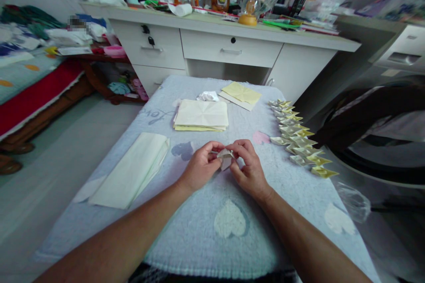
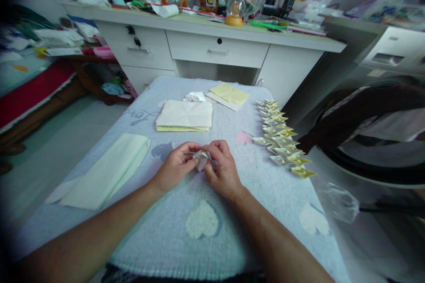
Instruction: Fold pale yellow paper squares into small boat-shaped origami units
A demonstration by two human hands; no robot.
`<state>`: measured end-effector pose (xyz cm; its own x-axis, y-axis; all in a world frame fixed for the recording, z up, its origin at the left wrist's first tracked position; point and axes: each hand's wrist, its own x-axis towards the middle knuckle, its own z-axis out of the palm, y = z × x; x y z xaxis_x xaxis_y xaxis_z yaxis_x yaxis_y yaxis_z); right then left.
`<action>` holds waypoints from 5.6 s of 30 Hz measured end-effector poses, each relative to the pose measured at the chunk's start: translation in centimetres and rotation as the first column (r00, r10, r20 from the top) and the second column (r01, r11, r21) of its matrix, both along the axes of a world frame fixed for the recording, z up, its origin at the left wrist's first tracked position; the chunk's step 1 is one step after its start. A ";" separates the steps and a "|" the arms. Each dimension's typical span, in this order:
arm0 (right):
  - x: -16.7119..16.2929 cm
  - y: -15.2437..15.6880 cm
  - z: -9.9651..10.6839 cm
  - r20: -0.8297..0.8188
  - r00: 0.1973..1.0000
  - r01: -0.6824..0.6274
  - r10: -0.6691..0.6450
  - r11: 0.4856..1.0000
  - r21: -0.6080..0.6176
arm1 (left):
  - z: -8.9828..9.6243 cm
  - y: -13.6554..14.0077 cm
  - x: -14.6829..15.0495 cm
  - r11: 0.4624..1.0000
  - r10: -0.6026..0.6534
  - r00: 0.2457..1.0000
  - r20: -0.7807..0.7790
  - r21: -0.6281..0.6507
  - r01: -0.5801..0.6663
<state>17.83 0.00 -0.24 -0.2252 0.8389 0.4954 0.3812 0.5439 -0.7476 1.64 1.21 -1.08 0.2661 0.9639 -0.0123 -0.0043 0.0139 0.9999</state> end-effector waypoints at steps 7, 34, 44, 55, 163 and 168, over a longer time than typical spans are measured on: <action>0.6 0.2 -0.8 0.033 0.998 -0.055 0.054 0.998 0.035 | 0.7 0.0 0.2 0.986 0.022 0.972 0.232 -0.163 0.017; 0.6 0.8 -0.7 -0.212 0.976 -0.158 0.054 0.846 -0.510 | 0.4 0.0 -0.4 0.993 -0.022 0.989 0.147 -0.115 0.039; 0.7 0.4 -0.1 -0.162 0.974 -0.220 0.161 0.856 -0.469 | 0.4 0.2 -0.7 0.999 -0.020 0.999 0.027 -0.039 0.021; 0.8 0.4 -0.1 -0.091 0.978 -0.209 0.188 0.868 -0.451 | 0.4 0.2 -0.8 0.997 -0.055 0.996 -0.067 0.050 0.059; 0.7 0.9 -0.4 0.553 0.832 0.117 0.039 0.963 -0.243 | 0.7 1.5 -3.3 0.880 0.042 0.629 -0.777 0.326 0.345; 0.3 0.9 -0.4 0.610 0.793 0.178 0.002 0.956 -0.234 | 0.8 1.4 -3.1 0.884 0.045 0.598 -0.801 0.311 0.349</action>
<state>18.08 0.85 -0.64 -0.3180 0.9472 0.0412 0.8350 0.3004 -0.4610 -1.49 2.59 -0.29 0.4870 0.8697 0.0802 0.7238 -0.4533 0.5202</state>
